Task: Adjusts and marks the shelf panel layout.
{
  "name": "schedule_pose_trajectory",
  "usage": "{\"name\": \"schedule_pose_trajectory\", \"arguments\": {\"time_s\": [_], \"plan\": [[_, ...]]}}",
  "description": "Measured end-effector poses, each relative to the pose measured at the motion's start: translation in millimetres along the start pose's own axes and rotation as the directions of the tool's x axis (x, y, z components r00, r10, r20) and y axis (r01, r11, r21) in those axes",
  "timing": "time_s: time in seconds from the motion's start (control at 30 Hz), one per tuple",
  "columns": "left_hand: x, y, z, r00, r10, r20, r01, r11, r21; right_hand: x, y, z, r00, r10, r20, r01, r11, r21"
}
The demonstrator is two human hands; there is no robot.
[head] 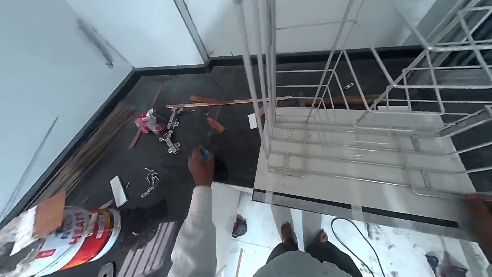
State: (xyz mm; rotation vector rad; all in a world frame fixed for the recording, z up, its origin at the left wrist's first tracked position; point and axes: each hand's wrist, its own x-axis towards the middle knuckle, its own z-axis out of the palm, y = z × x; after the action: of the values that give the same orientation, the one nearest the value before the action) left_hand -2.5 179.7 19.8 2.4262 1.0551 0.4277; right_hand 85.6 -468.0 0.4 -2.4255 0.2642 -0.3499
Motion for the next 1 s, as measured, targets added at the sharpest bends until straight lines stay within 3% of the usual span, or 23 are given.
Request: {"name": "schedule_pose_trajectory", "arguments": {"time_s": [0.07, 0.17, 0.27, 0.4, 0.67, 0.87, 0.93, 1.0], "plan": [[-35, 26, -6, 0.996, 0.084, -0.016, -0.085, 0.987, -0.139, 0, 9, 3, 1.000, -0.021, -0.009, 0.021, 0.999, 0.026], [-85, 59, -5, 0.931, 0.327, 0.164, -0.270, 0.917, -0.295, -2, 6, 0, 0.998, -0.049, -0.030, 0.050, 0.998, 0.035], [-94, 78, 8, 0.860, 0.450, 0.239, -0.404, 0.888, -0.219, -1, 14, -2, 0.991, -0.131, -0.022, 0.130, 0.991, -0.025], [-77, 89, 20, 0.835, 0.508, 0.210, -0.487, 0.861, -0.146, 5, 21, -3, 0.986, -0.168, 0.018, 0.169, 0.981, -0.095], [-30, 132, 44, 0.833, 0.458, 0.310, -0.450, 0.887, -0.101, 30, -14, 7, 0.992, -0.115, 0.049, 0.122, 0.976, -0.182], [-23, 149, 65, 0.828, 0.388, 0.405, -0.408, 0.912, -0.038, 37, -27, 8, 0.994, -0.062, 0.087, 0.078, 0.978, -0.194], [-27, 145, 62, 0.846, 0.370, 0.385, -0.384, 0.922, -0.041, 36, -29, 6, 0.994, -0.045, 0.102, 0.063, 0.980, -0.189], [-38, 128, 49, 0.885, 0.363, 0.291, -0.331, 0.931, -0.156, 34, -30, 7, 0.996, -0.057, 0.074, 0.068, 0.985, -0.158]]}}
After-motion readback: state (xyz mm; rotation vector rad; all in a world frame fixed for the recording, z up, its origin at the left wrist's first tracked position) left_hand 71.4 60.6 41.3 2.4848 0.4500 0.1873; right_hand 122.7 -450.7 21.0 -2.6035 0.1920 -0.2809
